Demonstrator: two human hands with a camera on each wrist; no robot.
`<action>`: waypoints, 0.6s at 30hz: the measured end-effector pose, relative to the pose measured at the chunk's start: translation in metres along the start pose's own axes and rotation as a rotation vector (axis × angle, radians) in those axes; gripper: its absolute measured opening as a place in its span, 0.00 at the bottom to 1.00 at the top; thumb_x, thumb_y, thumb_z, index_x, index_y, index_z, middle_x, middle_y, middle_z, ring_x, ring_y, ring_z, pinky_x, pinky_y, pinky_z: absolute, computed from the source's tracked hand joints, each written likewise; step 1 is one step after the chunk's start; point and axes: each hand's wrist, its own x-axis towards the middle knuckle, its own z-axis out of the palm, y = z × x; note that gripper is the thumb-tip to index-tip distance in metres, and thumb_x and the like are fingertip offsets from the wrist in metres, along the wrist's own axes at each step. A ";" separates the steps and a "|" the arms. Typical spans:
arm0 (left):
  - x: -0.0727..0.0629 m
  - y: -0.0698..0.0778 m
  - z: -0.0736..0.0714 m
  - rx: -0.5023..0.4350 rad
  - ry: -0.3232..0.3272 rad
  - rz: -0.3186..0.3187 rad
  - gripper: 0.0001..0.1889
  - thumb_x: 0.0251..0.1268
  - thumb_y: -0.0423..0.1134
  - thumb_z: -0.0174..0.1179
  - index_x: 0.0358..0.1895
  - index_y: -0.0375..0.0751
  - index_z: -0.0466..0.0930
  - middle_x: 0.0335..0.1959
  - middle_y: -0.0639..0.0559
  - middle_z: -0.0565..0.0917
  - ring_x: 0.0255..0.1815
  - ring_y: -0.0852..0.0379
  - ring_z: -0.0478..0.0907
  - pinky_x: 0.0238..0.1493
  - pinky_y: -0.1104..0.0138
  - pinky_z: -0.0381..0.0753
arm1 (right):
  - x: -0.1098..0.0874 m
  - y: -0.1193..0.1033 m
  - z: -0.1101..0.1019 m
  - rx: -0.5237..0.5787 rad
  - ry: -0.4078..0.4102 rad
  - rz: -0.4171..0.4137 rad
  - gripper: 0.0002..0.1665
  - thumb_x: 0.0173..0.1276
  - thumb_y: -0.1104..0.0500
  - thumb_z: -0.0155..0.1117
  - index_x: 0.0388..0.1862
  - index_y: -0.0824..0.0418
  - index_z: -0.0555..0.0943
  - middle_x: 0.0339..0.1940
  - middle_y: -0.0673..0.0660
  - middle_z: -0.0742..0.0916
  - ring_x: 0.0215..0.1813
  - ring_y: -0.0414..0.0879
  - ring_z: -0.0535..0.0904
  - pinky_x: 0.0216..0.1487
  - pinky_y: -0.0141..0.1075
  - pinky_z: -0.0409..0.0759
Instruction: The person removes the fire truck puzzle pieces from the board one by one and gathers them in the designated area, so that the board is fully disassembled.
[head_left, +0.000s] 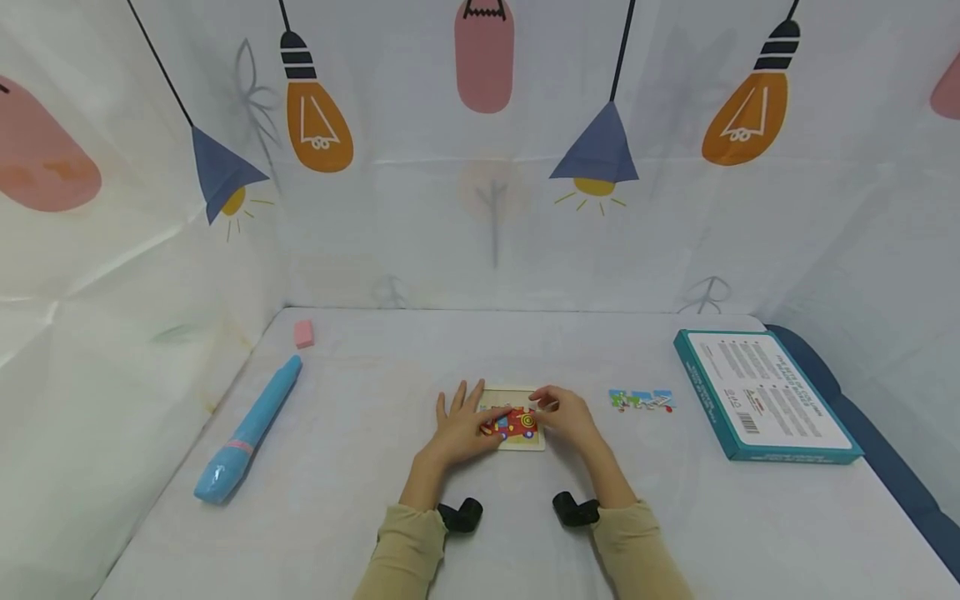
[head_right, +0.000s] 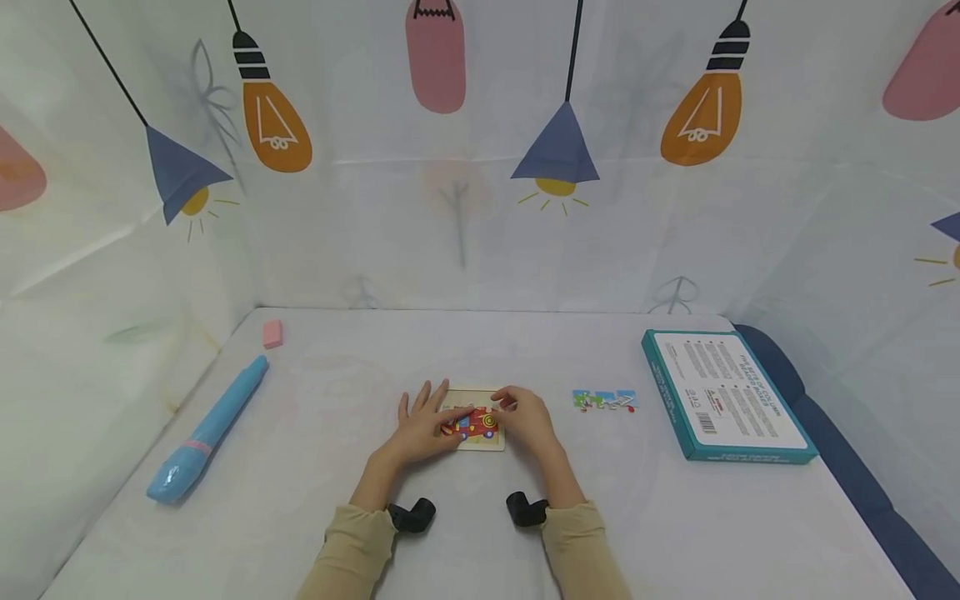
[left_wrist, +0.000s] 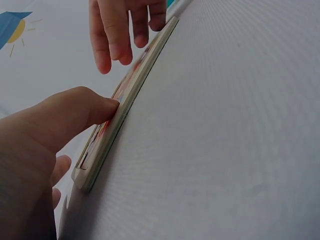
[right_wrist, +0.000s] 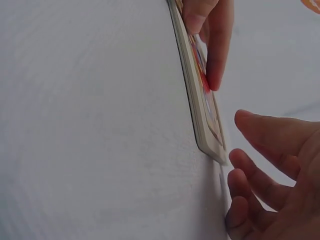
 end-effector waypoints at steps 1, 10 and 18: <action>0.000 0.000 0.000 -0.002 0.001 0.001 0.24 0.57 0.53 0.58 0.60 0.60 0.74 0.73 0.42 0.52 0.73 0.36 0.40 0.63 0.36 0.33 | 0.000 0.000 0.001 -0.021 -0.007 -0.010 0.13 0.54 0.63 0.68 0.41 0.61 0.82 0.36 0.56 0.82 0.39 0.49 0.77 0.40 0.42 0.75; 0.000 0.000 0.001 0.021 0.003 -0.014 0.24 0.57 0.54 0.58 0.60 0.62 0.74 0.73 0.42 0.53 0.73 0.36 0.41 0.64 0.38 0.34 | -0.001 -0.001 0.006 -0.175 -0.039 -0.026 0.18 0.47 0.59 0.74 0.40 0.58 0.83 0.42 0.62 0.77 0.45 0.56 0.74 0.50 0.50 0.71; -0.001 0.001 -0.001 0.006 0.000 -0.018 0.24 0.56 0.53 0.58 0.59 0.61 0.75 0.72 0.41 0.54 0.72 0.35 0.41 0.64 0.37 0.34 | 0.001 -0.004 0.007 -0.139 -0.054 -0.010 0.16 0.48 0.62 0.73 0.36 0.59 0.79 0.43 0.62 0.74 0.45 0.55 0.72 0.49 0.50 0.71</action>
